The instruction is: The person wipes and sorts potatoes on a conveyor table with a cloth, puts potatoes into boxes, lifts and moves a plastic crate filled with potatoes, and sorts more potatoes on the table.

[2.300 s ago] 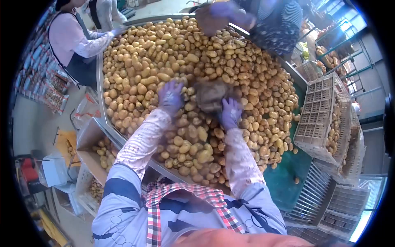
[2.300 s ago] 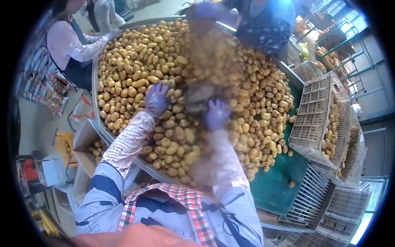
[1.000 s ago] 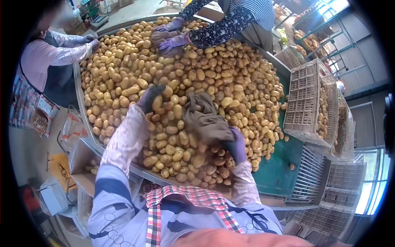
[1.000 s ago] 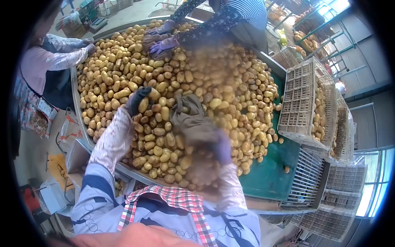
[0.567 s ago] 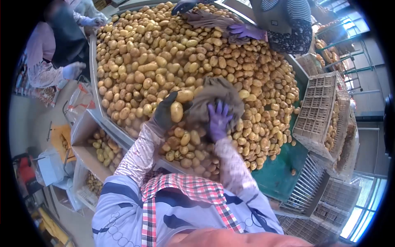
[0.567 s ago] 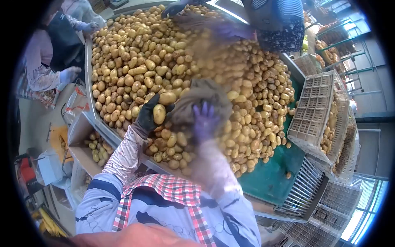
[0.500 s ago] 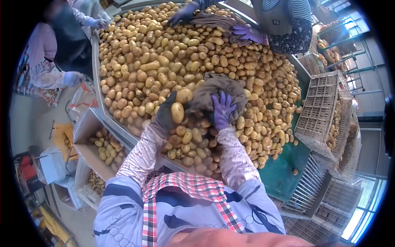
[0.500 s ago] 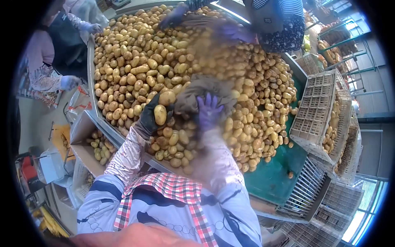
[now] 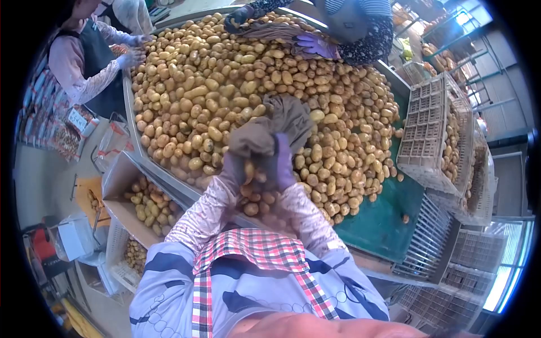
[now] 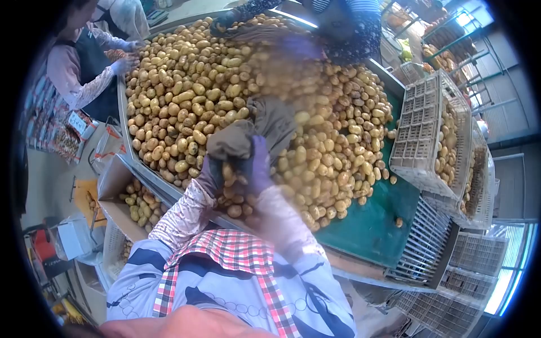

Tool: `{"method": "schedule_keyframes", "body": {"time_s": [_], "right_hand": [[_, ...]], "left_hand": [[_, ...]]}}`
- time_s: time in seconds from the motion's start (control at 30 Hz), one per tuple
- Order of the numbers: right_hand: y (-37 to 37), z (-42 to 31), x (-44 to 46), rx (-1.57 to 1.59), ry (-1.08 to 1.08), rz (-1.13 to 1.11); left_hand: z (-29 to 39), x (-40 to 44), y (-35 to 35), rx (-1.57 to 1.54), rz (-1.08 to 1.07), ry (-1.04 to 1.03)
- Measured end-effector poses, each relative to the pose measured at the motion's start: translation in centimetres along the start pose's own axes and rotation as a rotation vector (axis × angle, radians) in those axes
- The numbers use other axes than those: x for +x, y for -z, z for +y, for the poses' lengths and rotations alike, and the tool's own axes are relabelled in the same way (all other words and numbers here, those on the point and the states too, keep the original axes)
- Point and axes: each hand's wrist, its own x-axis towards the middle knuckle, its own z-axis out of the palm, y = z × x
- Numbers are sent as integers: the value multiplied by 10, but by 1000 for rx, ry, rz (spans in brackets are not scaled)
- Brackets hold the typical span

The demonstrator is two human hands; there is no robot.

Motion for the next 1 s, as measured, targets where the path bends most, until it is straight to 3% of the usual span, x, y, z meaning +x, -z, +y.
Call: {"method": "schedule_keyframes", "body": {"time_s": [0.1, 0.13, 0.23, 0.27, 0.33, 0.47, 0.53, 0.6, 0.63, 0.7, 0.73, 0.77, 0.83, 0.87, 0.9, 0.93, 0.97, 1.0], "right_hand": [[26, 3, 39, 79, -228, 40], [29, -5, 42, 348, -274, 135], [59, 10, 53, 447, -209, 100], [61, 3, 42, 174, -33, 59], [60, -16, 4, 56, 23, 33], [28, -18, -30, 429, -232, 127], [47, -31, -28, 772, -580, 22], [60, -44, -22, 627, -520, -54], [66, -41, -20, 724, -522, -64], [69, -54, -25, 683, -351, -197], [62, -40, -32, 625, -374, 4], [54, -46, -36, 600, -353, -7], [47, -66, -37, 556, -291, -23], [51, -58, -37, 813, -380, -55], [57, -45, -36, 540, -183, -98], [63, -32, -34, 267, 10, -87], [70, -22, -28, -423, 406, -45], [71, -23, -22, -197, 279, 7]], "left_hand": [[18, -6, -6, -422, -25, 266], [33, -9, -7, -477, -57, 312], [49, -7, -11, -526, -50, 113], [57, -4, -6, -623, -43, 158], [62, -6, -1, -679, -1, 184], [52, -13, -3, -461, 36, 95], [56, -19, 4, -337, 7, -18], [63, -26, 14, -158, 0, -123], [67, -31, 19, -83, 18, -130], [65, -43, 26, -388, 49, -34], [60, -57, 33, -316, 68, -26], [52, -72, 41, -242, 87, -20], [73, -88, 55, -827, -23, 174], [40, -97, 83, -965, -58, 114], [6, -108, 111, -1101, -100, 55], [48, -130, 106, -986, 235, 13], [62, -146, 127, -901, 268, -13], [76, -161, 148, -815, 302, -36]]}}
